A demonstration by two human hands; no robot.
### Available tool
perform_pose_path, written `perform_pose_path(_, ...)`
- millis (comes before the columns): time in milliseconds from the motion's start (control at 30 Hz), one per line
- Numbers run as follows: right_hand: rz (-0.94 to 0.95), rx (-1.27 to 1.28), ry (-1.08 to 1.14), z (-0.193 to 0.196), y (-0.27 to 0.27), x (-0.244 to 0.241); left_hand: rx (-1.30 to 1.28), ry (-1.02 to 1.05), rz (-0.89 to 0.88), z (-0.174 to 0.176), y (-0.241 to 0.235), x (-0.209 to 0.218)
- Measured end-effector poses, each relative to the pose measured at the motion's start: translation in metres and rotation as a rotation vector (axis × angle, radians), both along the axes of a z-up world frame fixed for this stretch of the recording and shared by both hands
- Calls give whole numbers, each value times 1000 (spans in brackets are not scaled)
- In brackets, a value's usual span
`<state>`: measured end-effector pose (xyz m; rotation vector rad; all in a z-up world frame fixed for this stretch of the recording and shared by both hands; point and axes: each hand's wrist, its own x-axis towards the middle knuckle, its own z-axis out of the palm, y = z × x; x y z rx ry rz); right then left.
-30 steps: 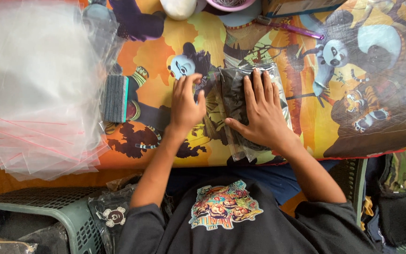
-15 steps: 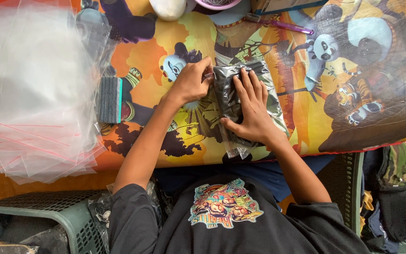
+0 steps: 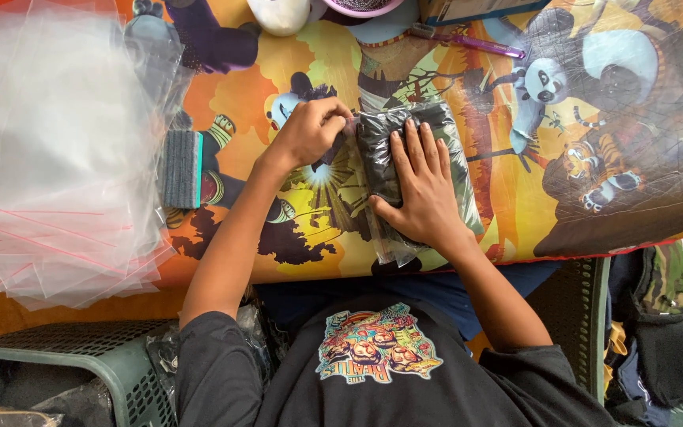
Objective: The person places a camouflage-patterned bag into a clear plastic bag on their lap. They then seal the bag by pressing the zip-lock closure and smoothing out the plastic to remove air.
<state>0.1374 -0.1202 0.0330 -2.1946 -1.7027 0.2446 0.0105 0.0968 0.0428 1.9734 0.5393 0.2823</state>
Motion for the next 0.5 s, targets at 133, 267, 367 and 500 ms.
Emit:
perform_pose_path(133,-11,-33,-73,-3,2,-3,-32,120,20,-6,8,13)
perform_pose_path(267,-8,-46,-79,-6,2,-3,-133,193,100,-23,14,22)
perform_pose_path(367,-4,-46,-92,-6,3,-3,-267,175,132,-26,15,23)
perform_pose_path(500,0,-47,-90,-5,2,-3,-126,163,96,-44,21,26)
